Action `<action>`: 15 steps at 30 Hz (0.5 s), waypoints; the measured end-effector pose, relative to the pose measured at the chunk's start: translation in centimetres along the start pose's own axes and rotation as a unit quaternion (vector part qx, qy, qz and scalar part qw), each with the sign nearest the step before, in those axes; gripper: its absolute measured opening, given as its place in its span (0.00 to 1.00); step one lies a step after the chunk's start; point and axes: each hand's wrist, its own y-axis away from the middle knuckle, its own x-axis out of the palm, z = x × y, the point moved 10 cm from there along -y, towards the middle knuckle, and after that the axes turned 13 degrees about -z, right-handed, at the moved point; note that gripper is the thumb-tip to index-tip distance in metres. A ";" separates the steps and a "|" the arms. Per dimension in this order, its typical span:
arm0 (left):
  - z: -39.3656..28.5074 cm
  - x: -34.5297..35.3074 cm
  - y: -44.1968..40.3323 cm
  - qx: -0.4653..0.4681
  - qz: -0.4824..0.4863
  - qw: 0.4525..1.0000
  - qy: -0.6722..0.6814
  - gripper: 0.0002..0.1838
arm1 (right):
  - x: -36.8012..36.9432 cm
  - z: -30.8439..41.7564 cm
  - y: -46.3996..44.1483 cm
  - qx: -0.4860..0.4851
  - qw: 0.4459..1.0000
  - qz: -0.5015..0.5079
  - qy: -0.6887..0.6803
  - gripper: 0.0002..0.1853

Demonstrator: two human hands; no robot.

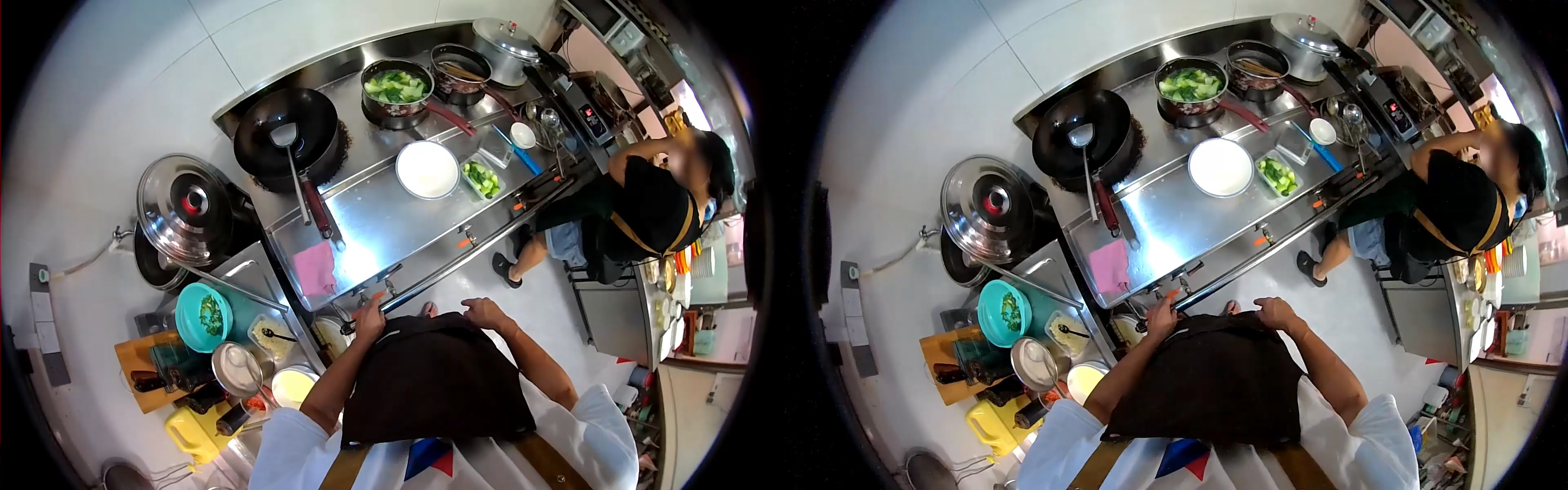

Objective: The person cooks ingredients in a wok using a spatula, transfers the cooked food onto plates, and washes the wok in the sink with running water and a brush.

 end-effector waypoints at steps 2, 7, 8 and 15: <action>-2.0 -1.5 -0.8 0.046 -0.068 0.996 0.040 0.25 | -0.5 0.4 0.0 0.009 1.000 0.016 0.002 0.23; -1.3 -0.4 -3.0 0.041 -0.081 0.995 0.036 0.17 | -1.1 1.0 0.7 0.001 1.000 -0.001 0.016 0.22; -1.4 -2.2 -3.6 0.027 -0.116 0.992 0.043 0.16 | -1.1 0.5 0.6 -0.013 1.000 -0.019 0.016 0.22; 5.8 -14.0 -7.3 -0.058 -0.325 0.939 -0.100 0.31 | -1.6 -0.8 3.6 0.082 0.997 0.017 0.006 0.21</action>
